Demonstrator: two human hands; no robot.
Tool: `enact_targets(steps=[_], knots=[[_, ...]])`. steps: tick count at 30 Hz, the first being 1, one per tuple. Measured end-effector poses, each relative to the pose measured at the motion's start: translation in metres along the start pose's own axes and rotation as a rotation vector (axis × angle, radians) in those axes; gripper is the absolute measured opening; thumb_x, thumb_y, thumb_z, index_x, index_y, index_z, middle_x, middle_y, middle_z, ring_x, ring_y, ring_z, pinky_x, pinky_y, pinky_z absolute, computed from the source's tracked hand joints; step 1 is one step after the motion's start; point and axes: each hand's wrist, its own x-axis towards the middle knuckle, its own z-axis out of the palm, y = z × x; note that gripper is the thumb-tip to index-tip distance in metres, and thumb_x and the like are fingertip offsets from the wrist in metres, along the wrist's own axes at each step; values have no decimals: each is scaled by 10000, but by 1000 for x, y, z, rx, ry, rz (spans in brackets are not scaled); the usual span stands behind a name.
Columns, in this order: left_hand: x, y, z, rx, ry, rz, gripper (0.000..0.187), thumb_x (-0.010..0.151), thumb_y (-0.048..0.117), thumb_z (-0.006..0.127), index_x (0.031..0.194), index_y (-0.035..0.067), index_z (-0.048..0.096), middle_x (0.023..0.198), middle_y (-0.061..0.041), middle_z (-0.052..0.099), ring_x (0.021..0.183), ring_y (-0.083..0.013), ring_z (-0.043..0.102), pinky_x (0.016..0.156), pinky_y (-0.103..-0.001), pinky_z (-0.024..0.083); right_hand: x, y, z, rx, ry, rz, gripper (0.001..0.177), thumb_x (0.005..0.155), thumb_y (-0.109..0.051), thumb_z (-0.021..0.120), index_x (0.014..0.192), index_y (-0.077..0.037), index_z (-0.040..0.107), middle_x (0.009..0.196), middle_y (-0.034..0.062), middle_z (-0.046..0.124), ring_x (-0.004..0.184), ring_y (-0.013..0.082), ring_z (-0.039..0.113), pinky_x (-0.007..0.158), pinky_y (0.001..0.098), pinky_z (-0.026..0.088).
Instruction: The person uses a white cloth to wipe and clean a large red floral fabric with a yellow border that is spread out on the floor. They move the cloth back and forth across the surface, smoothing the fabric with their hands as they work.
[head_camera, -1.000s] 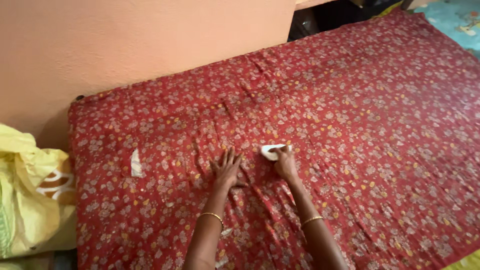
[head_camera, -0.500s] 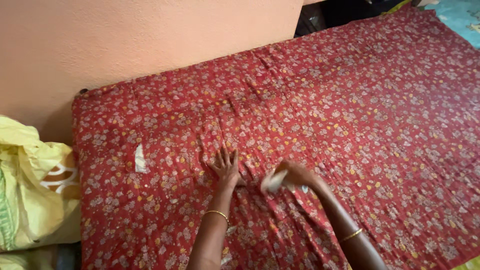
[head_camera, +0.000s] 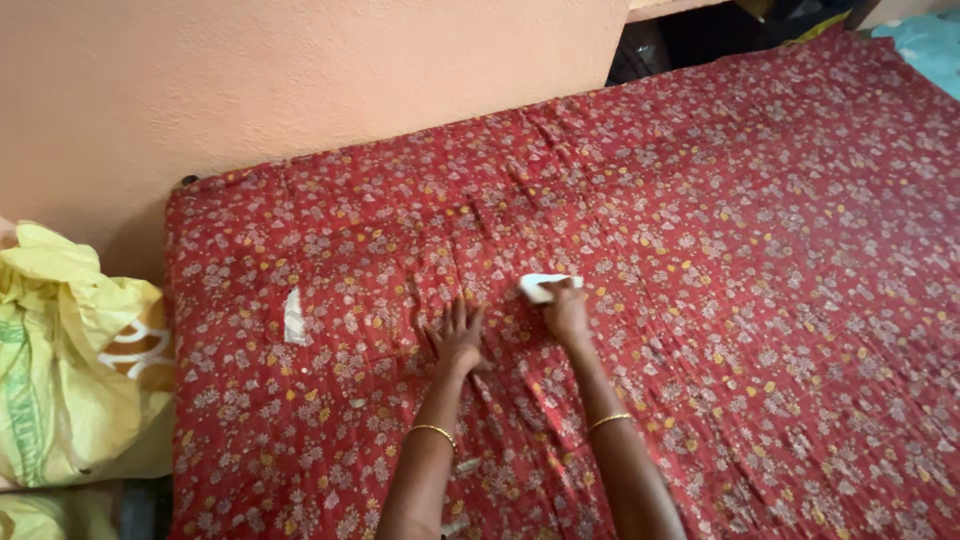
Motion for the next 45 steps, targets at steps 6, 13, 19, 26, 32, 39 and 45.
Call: enact_targets(steps=[6,13,19,26,32,39,45], knots=[[18,-36,17,39,196,28,829,960,219,641,1638,349,182,1743,-83,-44,1596,-308,-22,1270,-552,-28,-77,-67,11,182,-264,-393,370,810,15,670,1166,-46,749,1211,272,683,954,336,726,741,413,646],[47,-68,30,-42,245,-62,993,877,453,730,1635,268,114,1739,-89,-5,1592,-302,38,1270,-595,-30,-73,-21,-62,307,-223,-19,452,787,70,647,1208,-63,744,1252,294,618,1024,343,662,800,367,620],[72,-74,26,198,286,-60,1162,799,447,837,1677,221,110,1725,-143,-14,1570,-412,-42,1236,-591,-78,-10,56,-115,37,385,169,528,767,118,626,1244,-78,740,1288,313,563,1085,349,608,851,328,597],[44,-56,-21,79,112,-67,1272,727,436,892,1642,302,20,1729,-82,-113,1581,-333,-125,1218,-690,-93,31,94,-75,-100,238,530,573,866,94,585,1404,-98,625,1326,288,516,1105,363,577,951,462,540],[26,-46,-39,-13,156,-145,1343,735,256,915,1646,298,-71,1722,-40,-158,1590,-256,-92,1203,-715,-95,60,9,17,297,311,226,384,882,8,608,1263,-5,654,1218,208,625,1033,321,648,904,442,587],[59,-69,-4,45,322,-181,1208,819,-96,710,1666,187,-103,1741,-32,-128,1579,-217,-36,1158,-730,-56,23,-112,85,191,73,-232,432,771,89,670,1194,12,711,1184,277,684,940,350,716,751,424,645],[54,-101,2,-43,239,-168,1020,940,171,606,1636,228,-137,1725,-1,-142,1596,-221,-113,1230,-686,-50,-37,-166,38,258,-255,-390,439,768,111,614,1127,-69,790,1151,226,708,1035,387,676,884,498,589]])
